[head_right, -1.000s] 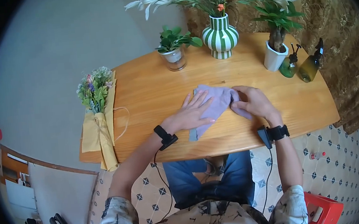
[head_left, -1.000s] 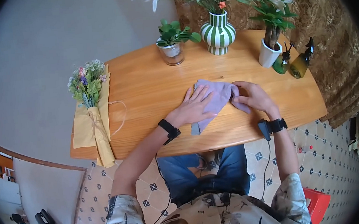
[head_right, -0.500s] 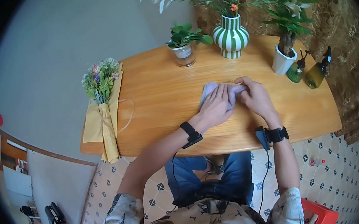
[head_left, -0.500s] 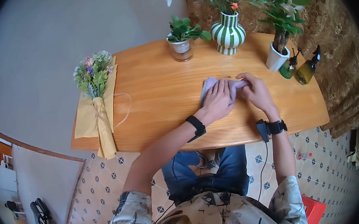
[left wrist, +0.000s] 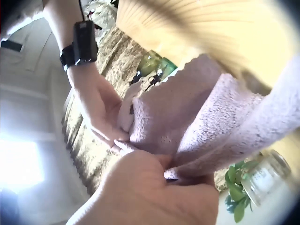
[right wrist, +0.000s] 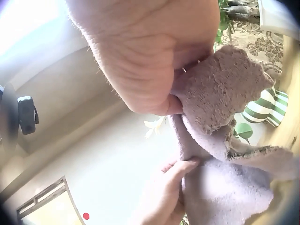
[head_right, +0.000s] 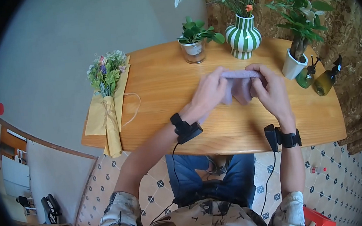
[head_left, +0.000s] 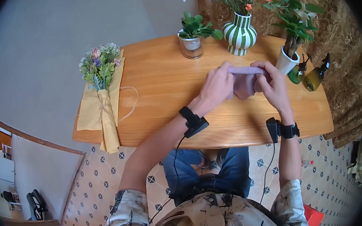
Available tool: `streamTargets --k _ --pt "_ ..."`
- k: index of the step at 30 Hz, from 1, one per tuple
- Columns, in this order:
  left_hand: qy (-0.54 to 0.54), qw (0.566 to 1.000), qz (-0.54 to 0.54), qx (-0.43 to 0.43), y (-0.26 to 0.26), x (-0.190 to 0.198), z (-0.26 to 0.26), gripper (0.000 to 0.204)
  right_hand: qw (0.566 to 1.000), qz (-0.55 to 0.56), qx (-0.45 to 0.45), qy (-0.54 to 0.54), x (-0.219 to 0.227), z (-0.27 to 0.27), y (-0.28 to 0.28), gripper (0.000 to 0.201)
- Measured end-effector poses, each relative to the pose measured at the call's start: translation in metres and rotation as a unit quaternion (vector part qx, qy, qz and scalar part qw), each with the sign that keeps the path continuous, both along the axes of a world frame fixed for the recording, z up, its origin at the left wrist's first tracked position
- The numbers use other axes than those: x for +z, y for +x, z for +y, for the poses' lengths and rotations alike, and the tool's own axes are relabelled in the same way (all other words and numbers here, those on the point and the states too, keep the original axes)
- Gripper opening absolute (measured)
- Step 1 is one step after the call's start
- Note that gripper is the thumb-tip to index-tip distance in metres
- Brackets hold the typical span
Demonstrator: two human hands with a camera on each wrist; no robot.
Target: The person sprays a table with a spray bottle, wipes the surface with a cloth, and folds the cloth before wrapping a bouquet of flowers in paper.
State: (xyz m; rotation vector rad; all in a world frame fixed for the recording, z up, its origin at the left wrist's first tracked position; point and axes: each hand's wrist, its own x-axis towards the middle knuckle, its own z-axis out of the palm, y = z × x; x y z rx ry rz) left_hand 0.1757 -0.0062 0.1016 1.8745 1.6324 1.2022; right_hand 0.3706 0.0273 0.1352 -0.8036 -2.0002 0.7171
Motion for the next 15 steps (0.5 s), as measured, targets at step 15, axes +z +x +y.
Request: streamTargets --k 15 --pt "-0.146 0.861 -0.467 -0.141 -0.075 0.022 -0.014 0.029 0.986 0.021 0.152 -0.062 -0.037 0.013 -0.052 0.067"
